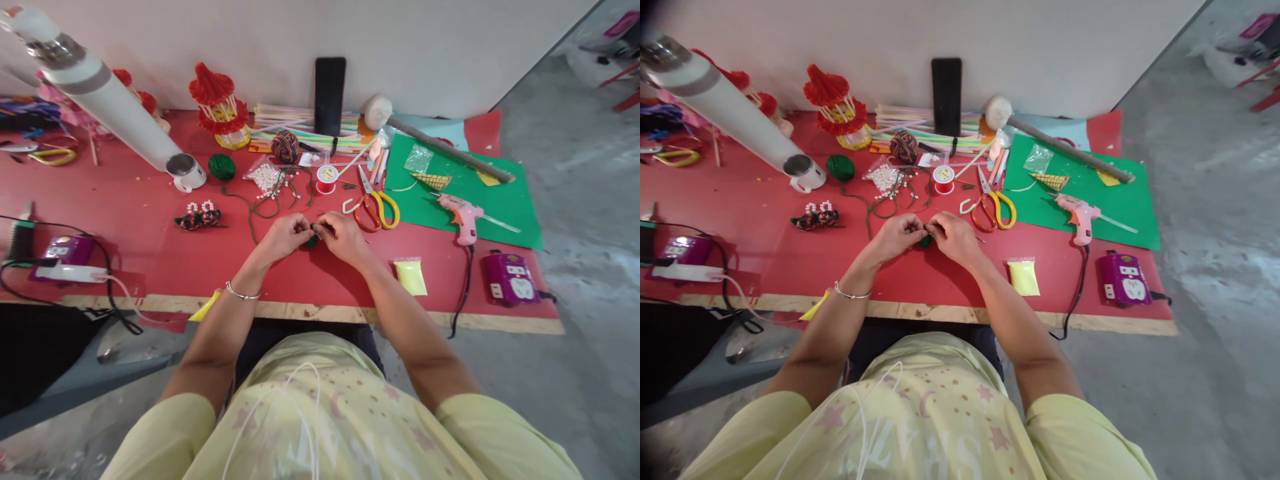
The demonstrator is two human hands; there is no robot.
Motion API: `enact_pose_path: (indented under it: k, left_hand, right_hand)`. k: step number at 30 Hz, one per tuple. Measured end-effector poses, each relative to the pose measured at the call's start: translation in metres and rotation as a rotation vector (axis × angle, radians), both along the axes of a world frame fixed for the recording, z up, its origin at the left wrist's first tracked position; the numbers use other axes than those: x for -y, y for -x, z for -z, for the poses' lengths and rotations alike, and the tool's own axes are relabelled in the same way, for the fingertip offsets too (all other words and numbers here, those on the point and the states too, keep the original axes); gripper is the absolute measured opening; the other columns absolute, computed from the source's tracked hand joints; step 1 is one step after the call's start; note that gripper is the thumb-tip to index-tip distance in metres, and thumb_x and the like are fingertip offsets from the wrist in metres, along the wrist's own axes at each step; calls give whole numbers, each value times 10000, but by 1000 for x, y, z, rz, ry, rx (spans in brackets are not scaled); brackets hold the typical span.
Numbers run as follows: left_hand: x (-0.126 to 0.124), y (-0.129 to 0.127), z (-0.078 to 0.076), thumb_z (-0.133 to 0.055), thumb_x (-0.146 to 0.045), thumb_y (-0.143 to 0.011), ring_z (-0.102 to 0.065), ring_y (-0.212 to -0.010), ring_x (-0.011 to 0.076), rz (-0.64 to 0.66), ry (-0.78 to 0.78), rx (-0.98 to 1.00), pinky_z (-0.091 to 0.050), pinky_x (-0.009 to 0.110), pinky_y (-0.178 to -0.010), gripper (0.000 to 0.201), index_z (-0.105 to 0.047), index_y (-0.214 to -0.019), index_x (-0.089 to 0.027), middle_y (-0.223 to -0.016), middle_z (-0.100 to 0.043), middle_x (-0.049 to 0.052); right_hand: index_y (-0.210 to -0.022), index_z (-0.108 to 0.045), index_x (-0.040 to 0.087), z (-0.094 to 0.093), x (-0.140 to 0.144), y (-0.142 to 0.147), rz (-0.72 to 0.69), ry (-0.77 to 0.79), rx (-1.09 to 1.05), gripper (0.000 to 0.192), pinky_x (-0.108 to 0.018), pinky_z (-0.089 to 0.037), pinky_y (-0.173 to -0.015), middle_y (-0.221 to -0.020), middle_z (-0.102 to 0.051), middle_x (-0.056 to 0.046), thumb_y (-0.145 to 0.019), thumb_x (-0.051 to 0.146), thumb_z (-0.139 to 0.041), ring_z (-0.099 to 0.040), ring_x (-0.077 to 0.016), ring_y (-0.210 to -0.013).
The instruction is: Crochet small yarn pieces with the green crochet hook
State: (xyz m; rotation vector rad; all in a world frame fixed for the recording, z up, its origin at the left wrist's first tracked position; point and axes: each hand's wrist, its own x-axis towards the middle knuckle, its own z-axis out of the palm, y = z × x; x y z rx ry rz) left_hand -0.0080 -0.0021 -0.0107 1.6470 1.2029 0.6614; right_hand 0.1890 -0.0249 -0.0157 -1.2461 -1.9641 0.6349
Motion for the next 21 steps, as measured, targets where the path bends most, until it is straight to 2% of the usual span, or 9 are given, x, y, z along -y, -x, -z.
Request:
enact_pose_path:
  k: [9, 13, 18, 21]
  left_hand:
    - [4, 2, -15, -712, -341, -854, -511, -419, 87, 44, 186, 78, -320, 197, -441, 225, -566, -783, -186, -519, -575, -33]
    - [1, 7, -12, -700, -304, -858, -533, -411, 91, 39, 192, 97, -335, 194, -432, 195, -578, -767, -182, -514, -597, -19]
    - [-1, 8, -5, -699, -264, -847, -512, -410, 85, 32, 181, 101, -343, 190, -437, 184, -579, -736, -179, -496, -577, -25]
    - [1, 5, -7, -681, -251, -861, -518, -420, 87, -8, 182, 137, -371, 192, -434, 156, -581, -764, -181, -519, -568, -34]
  right_hand:
    - [-891, -625, 216, 1, 0, 0, 32, -13, 44, 160, -318, -402, -711, -873, -663, -49, -1001, 315, -563, -579, -187, -778]
    - [-891, -623, 219, -3, 4, -1, 109, -50, 111, 128, -329, -396, -713, -902, -689, -67, -985, 276, -557, -601, -208, -823]
    - [-906, -636, 221, -6, 6, -2, 207, -107, 141, 178, -338, -400, -718, -930, -711, -84, -1009, 330, -540, -615, -227, -862]
    - [-911, -655, 224, -8, 5, -2, 176, -105, 53, 205, -335, -426, -733, -908, -714, -70, -1015, 365, -550, -620, -212, -829]
